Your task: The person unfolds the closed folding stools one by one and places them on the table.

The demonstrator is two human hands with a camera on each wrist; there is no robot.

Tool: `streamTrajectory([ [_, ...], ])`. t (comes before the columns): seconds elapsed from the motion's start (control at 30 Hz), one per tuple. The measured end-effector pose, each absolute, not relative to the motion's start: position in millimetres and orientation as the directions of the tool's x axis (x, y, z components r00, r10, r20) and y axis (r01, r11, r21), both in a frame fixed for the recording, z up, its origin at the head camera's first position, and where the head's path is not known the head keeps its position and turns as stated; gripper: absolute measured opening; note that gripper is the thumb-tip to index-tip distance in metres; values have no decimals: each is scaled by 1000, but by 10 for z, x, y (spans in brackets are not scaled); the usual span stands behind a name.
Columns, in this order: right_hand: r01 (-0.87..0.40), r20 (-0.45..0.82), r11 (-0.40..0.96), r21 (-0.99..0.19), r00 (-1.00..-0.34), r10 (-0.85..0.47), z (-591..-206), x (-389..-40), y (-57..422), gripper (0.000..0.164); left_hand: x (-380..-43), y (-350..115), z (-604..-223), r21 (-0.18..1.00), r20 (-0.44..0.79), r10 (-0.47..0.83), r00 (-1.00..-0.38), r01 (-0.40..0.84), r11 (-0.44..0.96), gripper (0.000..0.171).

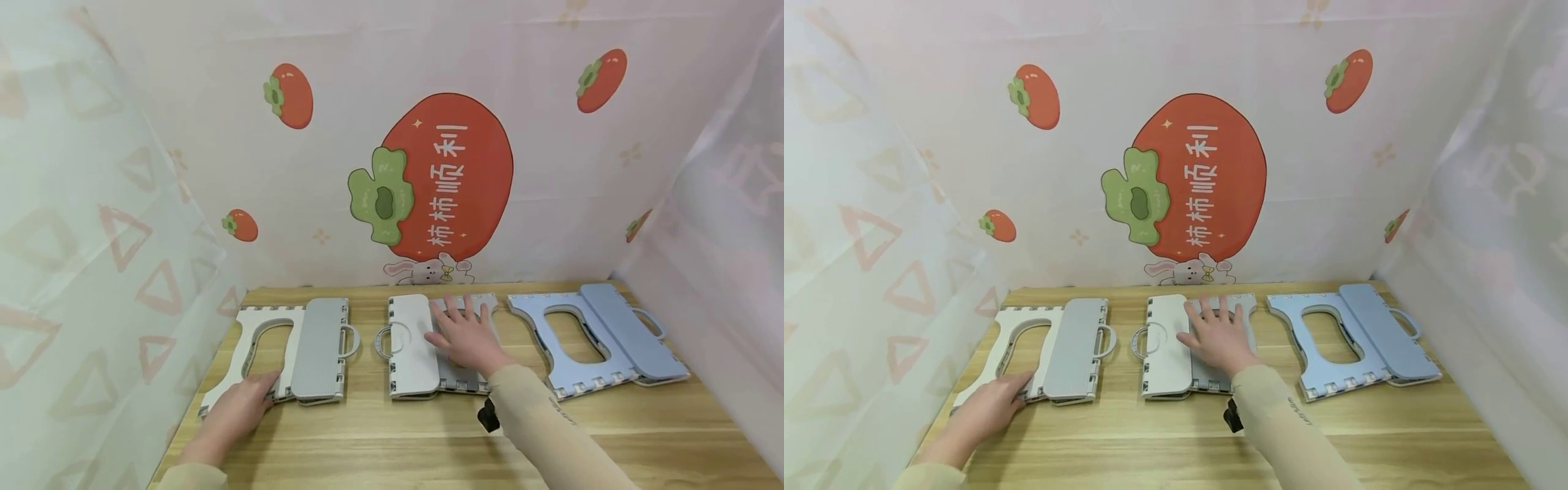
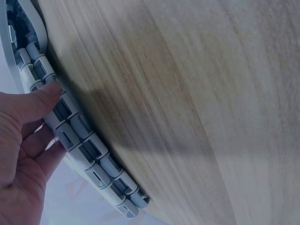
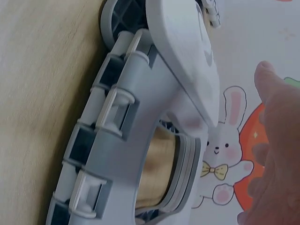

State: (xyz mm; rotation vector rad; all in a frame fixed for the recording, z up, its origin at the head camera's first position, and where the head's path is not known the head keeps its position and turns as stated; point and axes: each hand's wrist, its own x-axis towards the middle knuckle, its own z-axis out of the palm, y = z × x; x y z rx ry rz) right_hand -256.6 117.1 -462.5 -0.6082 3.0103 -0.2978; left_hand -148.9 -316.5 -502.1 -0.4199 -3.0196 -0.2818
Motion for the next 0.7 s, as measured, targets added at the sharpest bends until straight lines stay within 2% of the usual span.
streamTrajectory([
  [0.2, -396, -54, 892, -219, -908, -416, -4644, -2571, 993, 74, -1507, -3133, -5008, 172, 90, 245, -965, 257, 951, 50],
  [0.7, -505, -50, 835, -220, -849, -527, -4677, -2583, 592, 71, -1545, -3080, -4953, 146, 19, 191, -981, 192, 970, 51],
])
